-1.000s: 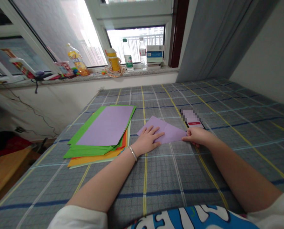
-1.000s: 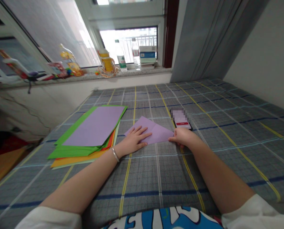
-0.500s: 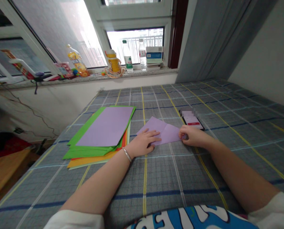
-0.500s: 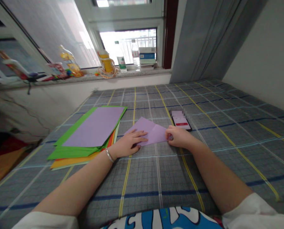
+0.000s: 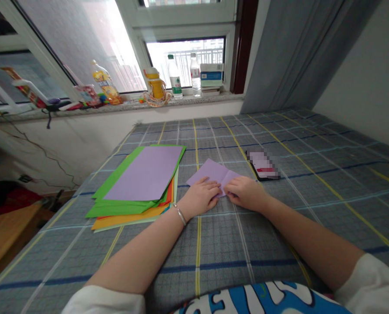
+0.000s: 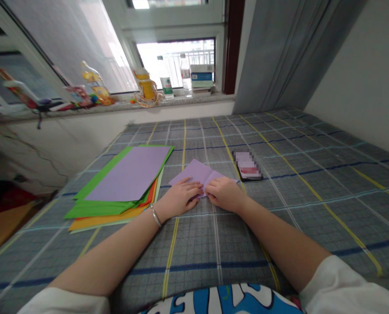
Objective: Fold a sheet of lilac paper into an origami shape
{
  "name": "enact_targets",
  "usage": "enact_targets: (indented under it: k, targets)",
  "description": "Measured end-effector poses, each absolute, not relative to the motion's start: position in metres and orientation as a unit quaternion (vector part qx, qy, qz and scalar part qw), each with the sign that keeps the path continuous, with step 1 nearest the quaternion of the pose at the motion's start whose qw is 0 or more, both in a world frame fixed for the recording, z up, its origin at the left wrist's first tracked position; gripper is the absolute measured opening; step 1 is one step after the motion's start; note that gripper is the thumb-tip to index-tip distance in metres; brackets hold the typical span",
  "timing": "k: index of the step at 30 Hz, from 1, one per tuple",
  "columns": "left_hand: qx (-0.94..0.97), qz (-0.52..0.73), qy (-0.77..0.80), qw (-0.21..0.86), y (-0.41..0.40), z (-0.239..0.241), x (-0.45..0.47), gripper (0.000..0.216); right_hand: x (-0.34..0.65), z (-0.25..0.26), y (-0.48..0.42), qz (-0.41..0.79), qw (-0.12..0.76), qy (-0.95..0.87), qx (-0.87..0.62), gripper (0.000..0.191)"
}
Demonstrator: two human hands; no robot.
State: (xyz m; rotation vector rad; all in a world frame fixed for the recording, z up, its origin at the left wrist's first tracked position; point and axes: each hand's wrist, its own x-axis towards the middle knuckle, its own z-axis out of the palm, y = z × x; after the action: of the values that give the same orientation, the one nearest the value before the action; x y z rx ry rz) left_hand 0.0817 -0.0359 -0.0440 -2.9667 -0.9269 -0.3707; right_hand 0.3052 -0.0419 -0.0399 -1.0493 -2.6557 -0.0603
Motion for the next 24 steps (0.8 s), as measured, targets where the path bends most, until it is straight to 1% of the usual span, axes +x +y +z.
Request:
enact_targets:
  k: [6, 10, 14, 19, 24]
  targets:
    - [-0.943, -0.145, -0.293, 0.057, -0.037, -0.044, 0.09, 0.019, 0.297, -0.038, -0.046, -0.055, 0.139, -0.901, -0.407, 0.016]
    - [-0.936, -0.159, -0.301, 0.087, -0.033, -0.046, 0.096, 0.023, 0.296, -0.038, -0.047, -0.06, 0.142, -0.901, -0.406, 0.012]
    - [-0.935, -0.173, -0.298, 0.085, -0.033, -0.046, 0.097, 0.024, 0.297, -0.039, -0.046, -0.032, 0.165, -0.906, -0.388, 0.008]
    - [-0.938, -0.17, -0.29, 0.087, -0.034, -0.043, 0.094, 0.026, 0.298, -0.042, -0.043, -0.003, 0.197, -0.905, -0.377, 0.011]
    - [-0.935, -0.172, -0.29, 0.109, -0.034, -0.04, 0.091, 0.025, 0.303, -0.043, -0.041, 0.004, 0.204, -0.902, -0.381, 0.012]
